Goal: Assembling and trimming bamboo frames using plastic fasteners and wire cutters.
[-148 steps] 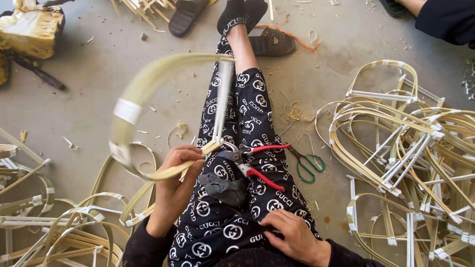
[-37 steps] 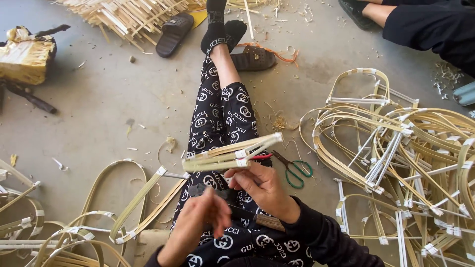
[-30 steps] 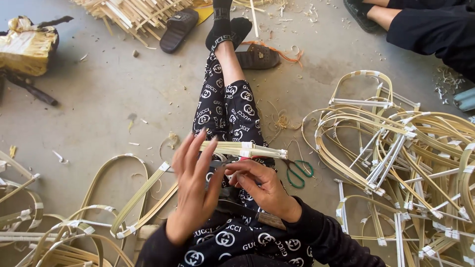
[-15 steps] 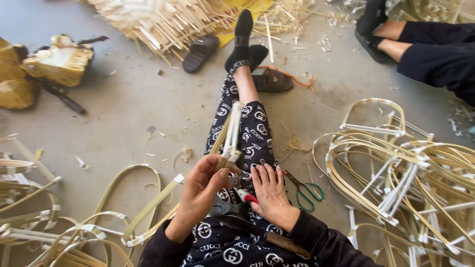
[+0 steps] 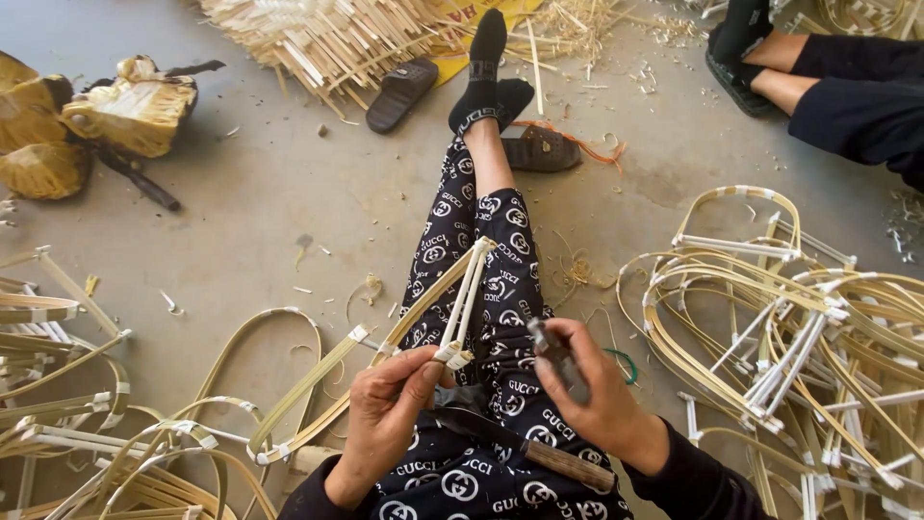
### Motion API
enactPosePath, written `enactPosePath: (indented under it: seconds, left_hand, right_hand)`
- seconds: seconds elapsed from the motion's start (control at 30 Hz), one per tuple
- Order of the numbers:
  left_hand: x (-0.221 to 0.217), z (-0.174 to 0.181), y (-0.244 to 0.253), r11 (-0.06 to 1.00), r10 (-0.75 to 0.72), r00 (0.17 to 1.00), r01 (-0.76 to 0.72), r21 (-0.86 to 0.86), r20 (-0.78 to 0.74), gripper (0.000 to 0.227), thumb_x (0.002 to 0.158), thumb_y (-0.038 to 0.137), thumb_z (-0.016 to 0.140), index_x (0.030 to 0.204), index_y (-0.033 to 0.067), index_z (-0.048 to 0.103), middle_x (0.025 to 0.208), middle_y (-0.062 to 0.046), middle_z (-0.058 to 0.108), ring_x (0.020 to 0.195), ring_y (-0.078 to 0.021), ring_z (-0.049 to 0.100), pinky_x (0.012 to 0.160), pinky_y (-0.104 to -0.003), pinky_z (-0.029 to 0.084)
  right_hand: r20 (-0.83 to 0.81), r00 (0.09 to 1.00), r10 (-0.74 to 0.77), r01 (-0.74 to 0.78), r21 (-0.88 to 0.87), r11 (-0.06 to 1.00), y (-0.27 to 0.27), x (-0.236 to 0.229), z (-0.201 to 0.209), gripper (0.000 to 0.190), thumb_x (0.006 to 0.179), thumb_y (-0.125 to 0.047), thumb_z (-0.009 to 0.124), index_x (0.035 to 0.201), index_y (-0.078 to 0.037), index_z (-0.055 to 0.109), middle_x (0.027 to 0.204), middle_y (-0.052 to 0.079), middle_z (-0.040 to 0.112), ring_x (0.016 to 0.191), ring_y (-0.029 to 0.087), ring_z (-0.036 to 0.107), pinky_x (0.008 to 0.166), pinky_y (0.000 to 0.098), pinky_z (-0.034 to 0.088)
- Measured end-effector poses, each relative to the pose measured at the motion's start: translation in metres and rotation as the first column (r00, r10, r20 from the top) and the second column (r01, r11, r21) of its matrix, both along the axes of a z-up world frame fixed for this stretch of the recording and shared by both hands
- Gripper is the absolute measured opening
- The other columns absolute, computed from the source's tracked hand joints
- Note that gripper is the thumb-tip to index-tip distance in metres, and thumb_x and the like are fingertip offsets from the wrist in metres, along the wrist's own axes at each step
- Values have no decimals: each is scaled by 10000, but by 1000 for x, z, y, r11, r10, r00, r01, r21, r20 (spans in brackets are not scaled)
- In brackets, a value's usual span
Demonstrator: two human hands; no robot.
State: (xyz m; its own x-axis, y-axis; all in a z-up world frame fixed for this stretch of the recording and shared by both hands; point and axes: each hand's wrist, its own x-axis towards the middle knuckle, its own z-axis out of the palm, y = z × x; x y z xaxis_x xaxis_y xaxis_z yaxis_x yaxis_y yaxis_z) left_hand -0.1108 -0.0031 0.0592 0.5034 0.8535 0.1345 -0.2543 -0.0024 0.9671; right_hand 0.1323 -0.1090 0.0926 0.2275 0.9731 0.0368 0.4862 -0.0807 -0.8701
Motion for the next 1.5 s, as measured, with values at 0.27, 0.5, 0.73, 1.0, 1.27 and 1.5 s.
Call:
enactPosePath:
  seconds: [0.27, 0.5, 0.73, 1.0, 1.27, 1.5]
  left_hand:
    - [5, 16, -14, 995, -32, 996, 40, 88, -82, 226, 989, 96, 644, 1134, -33, 760, 813, -33, 766, 624, -48, 581, 554, -197, 474]
    - [0, 12, -11, 969, -218, 974, 223, 104, -58, 244, 1010, 68, 617, 1190, -50, 732, 886, -60, 745, 739, -83, 648, 643, -215, 518]
    - [6, 0, -17, 966, -202, 978, 207, 156, -48, 200, 1023, 78, 633, 1142, -35, 747, 815, -35, 734, 701, -79, 657, 624, -212, 525]
    - [-12, -3, -6, 1000, 5, 1000, -5, 10, 10, 253, 1014, 105, 627, 1182, -53, 731, 767, -31, 694, 607, -50, 528, 534, -183, 420]
    - [-18, 19, 3, 951, 189, 980, -167, 261, -61, 377, 871, -12, 762, 1228, -64, 652, 908, -73, 732, 811, -96, 696, 715, -222, 574]
    - [-17, 31, 25, 595, 464, 886, -308, 742, -4, 357, 968, -11, 670, 1315, -28, 584, 1024, -125, 725, 908, -146, 716, 789, -268, 586]
  right_hand:
    - [470, 868, 162, -282, 197, 939, 3, -24, 47, 805, 723, -169, 795, 1424, 3, 437, 1292, 205, 544, 1225, 388, 537, 1081, 492, 409]
    - [527, 816, 237, -417, 253, 873, 6, -15, 47, 809, 759, -266, 817, 1415, 28, 446, 1351, 224, 553, 1282, 409, 533, 1107, 519, 387]
    - [539, 808, 238, -403, 211, 891, 0, 12, -33, 550, 770, -252, 824, 1196, -28, 557, 965, 112, 646, 887, 312, 655, 819, 447, 502]
    - [269, 963, 4, -65, 221, 973, 17, 13, -11, 390, 936, -198, 668, 1261, -14, 556, 989, 124, 653, 879, 275, 658, 766, 364, 519]
    - [580, 813, 43, -78, 35, 996, 19, 29, -95, 744, 830, -445, 759, 1376, -39, 458, 1219, 147, 586, 1174, 314, 540, 1022, 494, 382]
    - [705, 669, 235, -294, -40, 955, 21, 23, -86, 1195, 572, -647, 849, 1479, -30, 374, 1341, 212, 499, 1340, 399, 395, 1158, 559, 240]
